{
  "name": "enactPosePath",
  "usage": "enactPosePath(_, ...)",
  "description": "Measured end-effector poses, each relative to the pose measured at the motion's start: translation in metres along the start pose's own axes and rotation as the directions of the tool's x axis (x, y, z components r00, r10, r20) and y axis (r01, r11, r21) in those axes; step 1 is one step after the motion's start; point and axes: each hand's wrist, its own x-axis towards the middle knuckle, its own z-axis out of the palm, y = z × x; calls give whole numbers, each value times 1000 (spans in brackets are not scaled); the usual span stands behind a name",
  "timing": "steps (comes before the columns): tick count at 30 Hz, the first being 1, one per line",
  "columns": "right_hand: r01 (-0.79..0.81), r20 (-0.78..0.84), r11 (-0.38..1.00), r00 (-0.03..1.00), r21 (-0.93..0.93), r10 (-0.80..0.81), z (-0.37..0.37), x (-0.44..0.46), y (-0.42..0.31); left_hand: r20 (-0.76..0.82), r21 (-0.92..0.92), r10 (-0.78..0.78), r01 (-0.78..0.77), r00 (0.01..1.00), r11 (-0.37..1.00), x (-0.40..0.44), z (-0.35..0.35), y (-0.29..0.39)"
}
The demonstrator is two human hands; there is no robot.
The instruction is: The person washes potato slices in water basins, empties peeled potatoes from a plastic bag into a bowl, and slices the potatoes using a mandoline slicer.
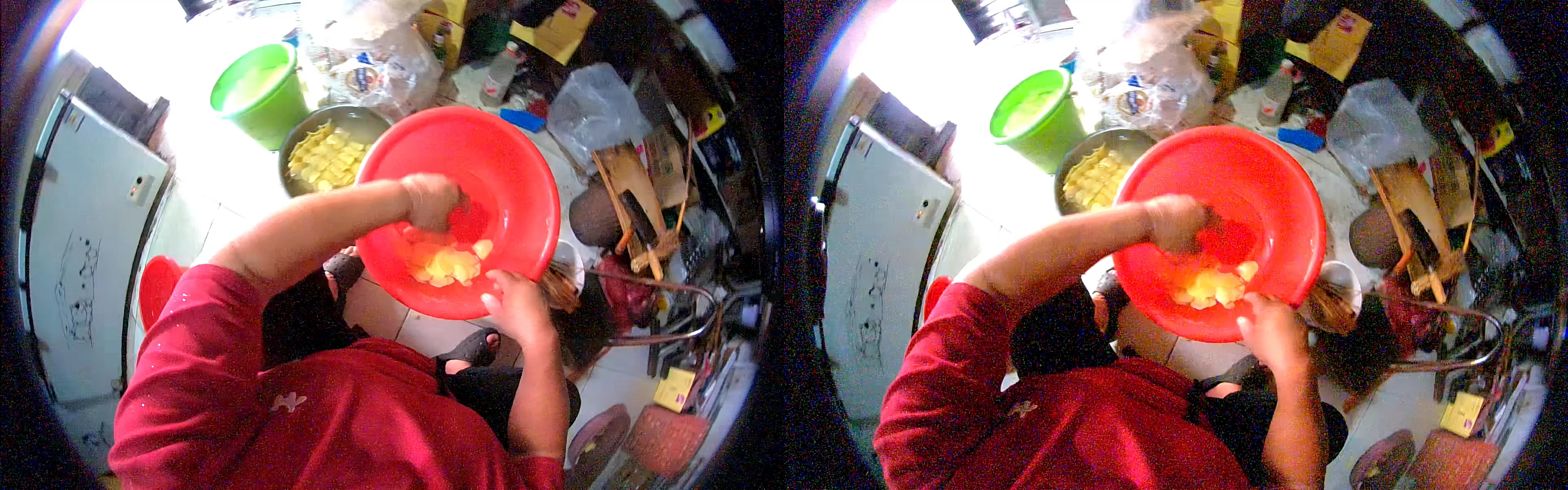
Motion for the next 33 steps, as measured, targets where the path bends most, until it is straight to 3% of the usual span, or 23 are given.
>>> enactPosePath(1,-34,-59,998,998,59,37,-1,3,8,-14,1,-22,22,1000,1000,-2,-1,-2)
enactPosePath(3,-47,-114,995,992,90,57,-2,-6,-4,-233,-158,-103,67,967,985,-48,-35,-25)
enactPosePath(4,-32,-250,999,967,37,40,-11,-4,4,-399,-152,-103,45,911,987,-50,-35,-53)
enactPosePath(7,-73,-487,997,871,10,69,-18,-2,7,-538,-441,-367,117,759,890,-110,-39,-115)
enactPosePath(10,-90,-617,996,784,6,75,-7,7,38,-462,-624,-618,261,637,736,-165,-22,-170)
enactPosePath(13,-241,-588,964,766,109,258,-3,1,31,-447,-659,-663,280,600,698,-190,30,-247)
enactPosePath(16,-10,-531,874,791,486,304,18,10,66,-463,-669,-762,384,453,636,-193,74,-285)
enactPosePath(17,-14,-530,880,793,475,299,21,8,67,-426,-678,-796,430,430,596,-192,84,-293)
enactPosePath(19,89,-514,737,772,670,374,25,3,74,-331,-823,-854,321,401,469,-183,105,-301)
enactPosePath(21,-102,-483,830,772,548,413,14,-16,72,-558,-598,-748,450,359,663,-168,146,-333)
enactPosePath(23,-258,-506,878,736,404,449,3,-38,80,-425,-617,-820,541,384,572,-162,129,-327)
enactPosePath(25,-310,-421,880,788,360,450,-14,-68,110,-456,-562,-820,603,345,566,-150,130,-334)
enactPosePath(26,-321,-466,894,768,313,439,-13,-86,144,-398,-555,-846,642,354,529,-145,119,-331)
enactPosePath(27,-233,-537,873,711,428,453,-5,-101,192,-336,-541,-870,682,361,492,-142,108,-331)
enactPosePath(29,-615,-307,762,699,203,646,-28,-124,162,-296,-537,-873,689,387,487,-126,115,-353)
enactPosePath(30,-673,-322,666,584,321,746,-32,-108,108,-304,-529,-865,684,399,501,-119,126,-367)
enactPosePath(33,-692,-374,704,616,163,693,-21,-107,123,-246,-507,-861,698,445,506,-103,137,-391)
